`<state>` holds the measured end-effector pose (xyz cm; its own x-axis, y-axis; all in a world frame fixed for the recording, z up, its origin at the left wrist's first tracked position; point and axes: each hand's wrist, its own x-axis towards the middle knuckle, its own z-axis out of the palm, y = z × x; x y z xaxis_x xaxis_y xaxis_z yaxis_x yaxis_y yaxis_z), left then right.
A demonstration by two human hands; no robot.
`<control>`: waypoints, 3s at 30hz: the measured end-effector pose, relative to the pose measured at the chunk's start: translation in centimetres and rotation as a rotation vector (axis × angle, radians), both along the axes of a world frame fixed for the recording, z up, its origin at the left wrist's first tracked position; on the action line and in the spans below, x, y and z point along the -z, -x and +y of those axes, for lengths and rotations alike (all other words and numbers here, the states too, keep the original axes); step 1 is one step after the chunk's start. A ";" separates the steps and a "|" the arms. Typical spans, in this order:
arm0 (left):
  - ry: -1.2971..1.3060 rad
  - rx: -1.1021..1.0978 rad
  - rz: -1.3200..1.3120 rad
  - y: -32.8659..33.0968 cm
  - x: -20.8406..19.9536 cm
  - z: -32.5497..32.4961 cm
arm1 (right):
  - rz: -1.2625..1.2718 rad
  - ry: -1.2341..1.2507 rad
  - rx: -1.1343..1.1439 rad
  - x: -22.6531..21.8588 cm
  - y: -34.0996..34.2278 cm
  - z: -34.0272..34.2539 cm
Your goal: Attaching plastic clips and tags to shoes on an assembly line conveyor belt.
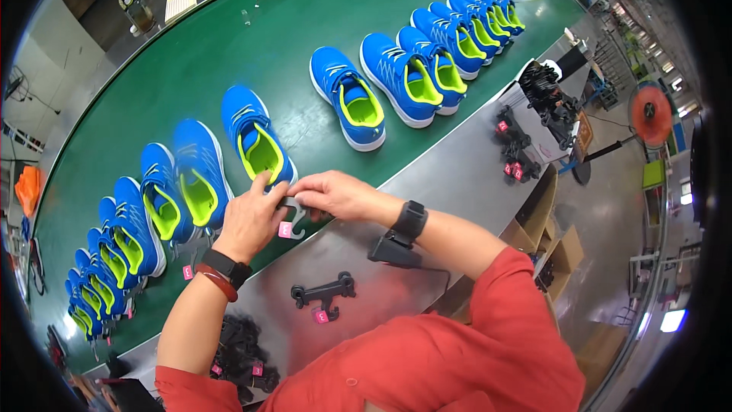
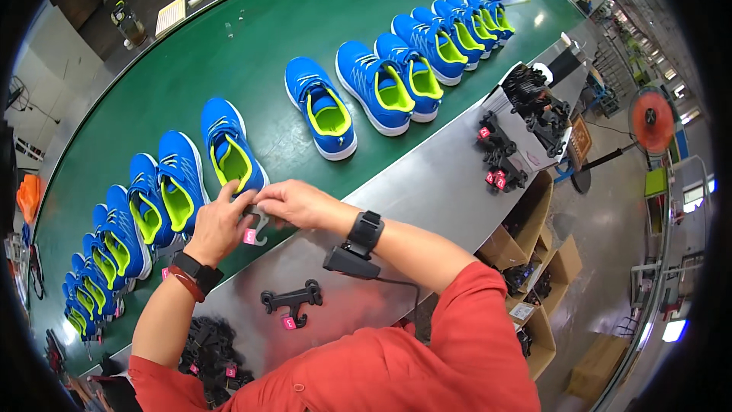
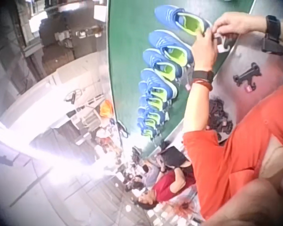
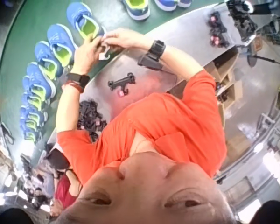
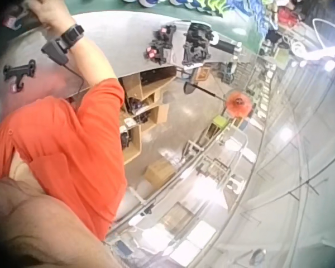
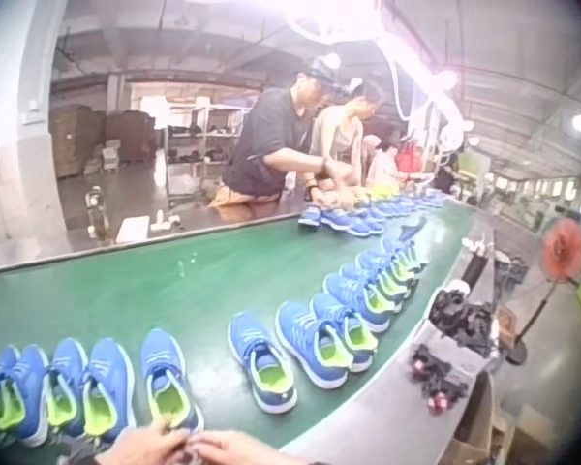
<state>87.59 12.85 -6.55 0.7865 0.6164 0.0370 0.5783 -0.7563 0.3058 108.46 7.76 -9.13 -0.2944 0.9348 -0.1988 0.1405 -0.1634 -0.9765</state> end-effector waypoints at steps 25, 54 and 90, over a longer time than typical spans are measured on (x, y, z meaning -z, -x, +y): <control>0.250 -0.232 -0.050 -0.3 0.9 0.3 | -1.157 -0.888 -0.217 -3.3 -3.6 3.6; -0.266 -0.206 -0.206 0.8 -2.6 0.5 | -0.844 -0.797 0.894 1.5 -23.4 6.6; -0.021 -0.218 -0.046 -9.3 4.0 0.1 | -1.253 -0.079 0.332 2.4 -20.6 11.4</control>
<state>96.90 12.92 -10.50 0.6321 0.7703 0.0844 0.7143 -0.6214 0.3218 129.08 19.17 -11.52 0.2974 0.9484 -0.1101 0.9235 -0.3150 -0.2190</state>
